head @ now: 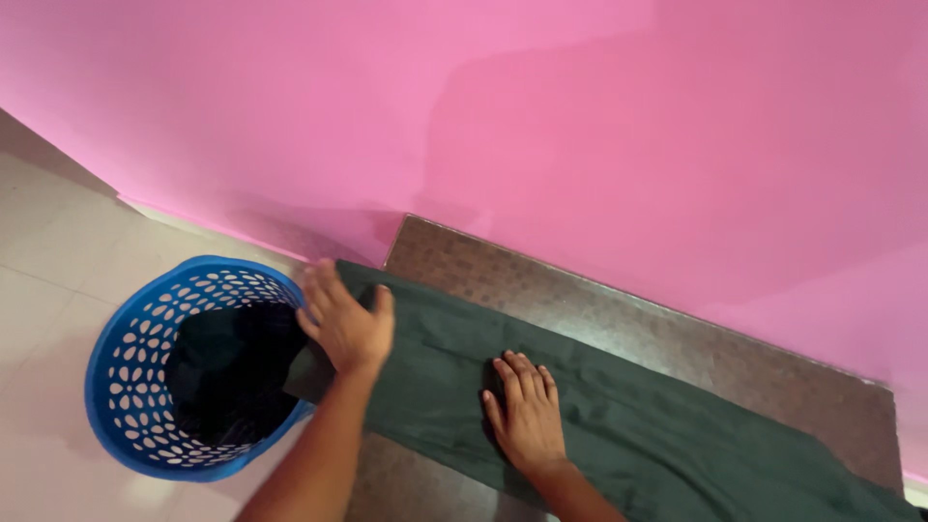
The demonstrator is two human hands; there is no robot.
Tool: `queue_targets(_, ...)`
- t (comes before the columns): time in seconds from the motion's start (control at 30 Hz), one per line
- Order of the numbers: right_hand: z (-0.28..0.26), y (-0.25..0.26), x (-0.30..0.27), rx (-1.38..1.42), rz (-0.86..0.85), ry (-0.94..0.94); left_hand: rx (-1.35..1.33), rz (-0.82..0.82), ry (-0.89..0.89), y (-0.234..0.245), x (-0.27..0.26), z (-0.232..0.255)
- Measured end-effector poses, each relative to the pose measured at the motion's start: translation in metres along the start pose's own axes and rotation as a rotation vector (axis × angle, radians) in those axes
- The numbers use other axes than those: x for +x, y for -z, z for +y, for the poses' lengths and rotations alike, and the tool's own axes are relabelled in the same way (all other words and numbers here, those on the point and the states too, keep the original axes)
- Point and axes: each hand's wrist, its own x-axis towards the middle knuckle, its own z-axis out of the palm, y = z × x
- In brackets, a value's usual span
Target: The person takes a pair of pants from a basket, spreads them on a table to fold them, and then places the folded pants into an open suitcase.
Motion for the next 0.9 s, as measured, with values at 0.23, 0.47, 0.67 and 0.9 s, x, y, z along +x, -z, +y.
queue_targets(0.23,-0.021,0.008,0.042,0.172,0.058,-0.046,-0.148,0.124,-0.202,0.015,0.0,0.001)
queue_targets(0.47,-0.075,0.007,0.121,0.321,-0.044,0.201,-0.423,-0.001,-0.321,0.04,-0.027,-0.017)
queue_targets(0.67,-0.092,-0.011,0.123,0.316,-0.229,0.105,-0.4,-0.14,-0.147,0.026,0.02,-0.038)
queue_targets(0.9,-0.098,-0.032,0.108,0.695,-0.258,-0.059,-0.945,0.036,0.254,-0.038,0.056,-0.057)
